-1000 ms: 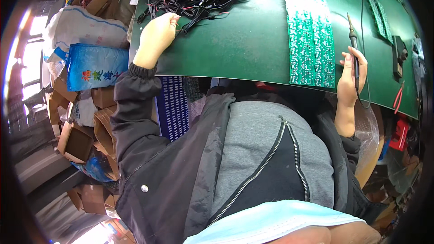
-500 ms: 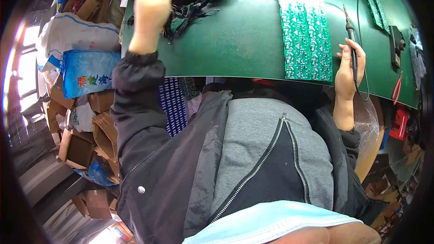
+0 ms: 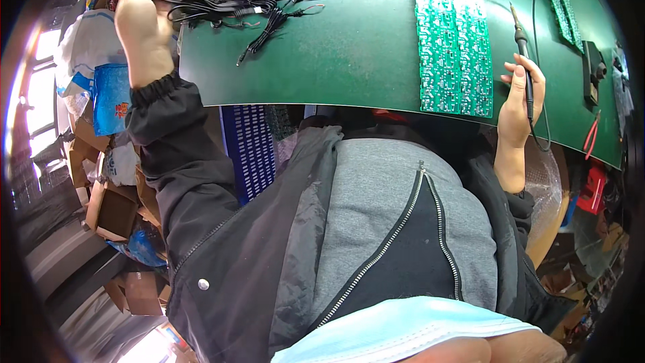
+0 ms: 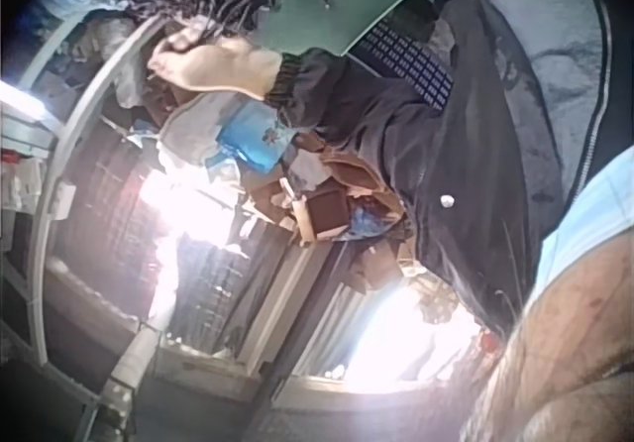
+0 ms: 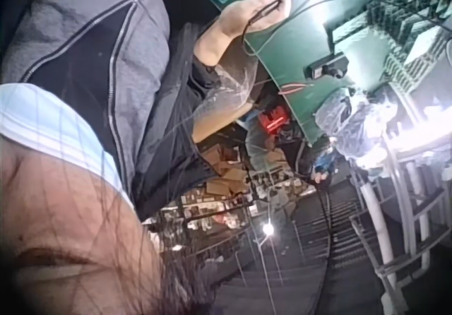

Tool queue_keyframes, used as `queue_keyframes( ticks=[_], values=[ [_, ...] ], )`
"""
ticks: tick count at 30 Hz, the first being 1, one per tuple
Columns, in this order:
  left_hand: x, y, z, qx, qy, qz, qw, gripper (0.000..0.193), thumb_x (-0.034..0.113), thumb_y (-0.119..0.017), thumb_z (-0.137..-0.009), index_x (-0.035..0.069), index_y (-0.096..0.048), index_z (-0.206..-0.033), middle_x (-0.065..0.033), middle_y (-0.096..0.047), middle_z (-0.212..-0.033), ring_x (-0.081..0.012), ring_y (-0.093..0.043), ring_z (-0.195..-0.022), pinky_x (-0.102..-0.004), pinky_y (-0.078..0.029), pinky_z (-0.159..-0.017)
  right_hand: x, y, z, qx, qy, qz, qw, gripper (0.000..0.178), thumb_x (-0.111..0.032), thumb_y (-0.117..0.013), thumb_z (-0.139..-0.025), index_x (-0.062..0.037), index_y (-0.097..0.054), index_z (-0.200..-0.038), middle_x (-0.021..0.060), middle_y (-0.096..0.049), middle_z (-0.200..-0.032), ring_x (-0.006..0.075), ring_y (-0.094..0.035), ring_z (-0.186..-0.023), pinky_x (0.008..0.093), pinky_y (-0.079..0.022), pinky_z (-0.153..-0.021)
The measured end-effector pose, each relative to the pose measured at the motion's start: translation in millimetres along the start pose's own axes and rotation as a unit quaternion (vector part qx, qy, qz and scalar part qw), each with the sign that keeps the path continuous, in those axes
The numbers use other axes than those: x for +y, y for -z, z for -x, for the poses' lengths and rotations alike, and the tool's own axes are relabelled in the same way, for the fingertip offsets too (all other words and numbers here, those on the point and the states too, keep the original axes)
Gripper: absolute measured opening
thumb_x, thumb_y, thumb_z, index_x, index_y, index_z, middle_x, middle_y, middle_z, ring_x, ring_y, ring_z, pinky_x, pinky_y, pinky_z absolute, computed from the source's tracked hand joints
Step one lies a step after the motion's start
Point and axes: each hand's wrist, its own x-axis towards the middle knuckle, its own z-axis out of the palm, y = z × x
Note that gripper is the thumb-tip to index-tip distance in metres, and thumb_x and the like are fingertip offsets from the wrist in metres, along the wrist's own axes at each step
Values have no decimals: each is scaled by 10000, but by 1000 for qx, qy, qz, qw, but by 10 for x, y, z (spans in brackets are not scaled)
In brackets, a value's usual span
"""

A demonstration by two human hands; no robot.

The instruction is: The person solders wires onto a circuit board using a soldering iron, places the assembled board into a basket, and solders wires onto another circuit board.

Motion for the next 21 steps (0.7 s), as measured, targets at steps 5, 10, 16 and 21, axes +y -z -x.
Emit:
queue_keyframes(
  ticks=[5, 10, 16, 21],
  values=[
    [-89, -352, 179, -7, -304, -662, 685, 260, 257, -512, -1074, 82, -701, -1034, -86, -700, -878, -249, -675, -773, -364, -526, -710, -30, -7, 2, 10, -1, -16, 1000, 201, -109, -577, -1061, 1, -630, -1220, 105, -664, -1207, 155, -683, -998, 271, -572, -798],
    [-1386, -418, 611, -158, -159, -650, 726, 263, 238, -511, -1056, 37, -654, -965, -179, -706, -934, -385, -675, -872, -439, -539, -763, -18, -47, 3, 13, 14, -1, 1000, 194, -115, -580, -1061, -3, -639, -1207, 100, -673, -1190, 149, -684, -986, 265, -569, -796],
    [-1378, -785, 740, -258, -156, -509, 806, 264, 225, -529, -1054, 32, -699, -994, -162, -698, -917, -360, -679, -852, -405, -541, -788, -11, -59, 6, 9, 12, -5, 1000, 211, -146, -602, -1058, -9, -652, -1211, 94, -686, -1144, 140, -685, -958, 264, -563, -795],
    [-964, -1109, 598, -244, -243, -542, 767, 234, 236, -700, -959, 4, -721, -977, -165, -676, -888, -326, -670, -883, -399, -532, -776, -18, -28, 18, 14, 8, -2, 1000, 213, -138, -594, -1060, -4, -650, -1215, 96, -683, -1143, 144, -686, -964, 264, -563, -804]
  ],
)
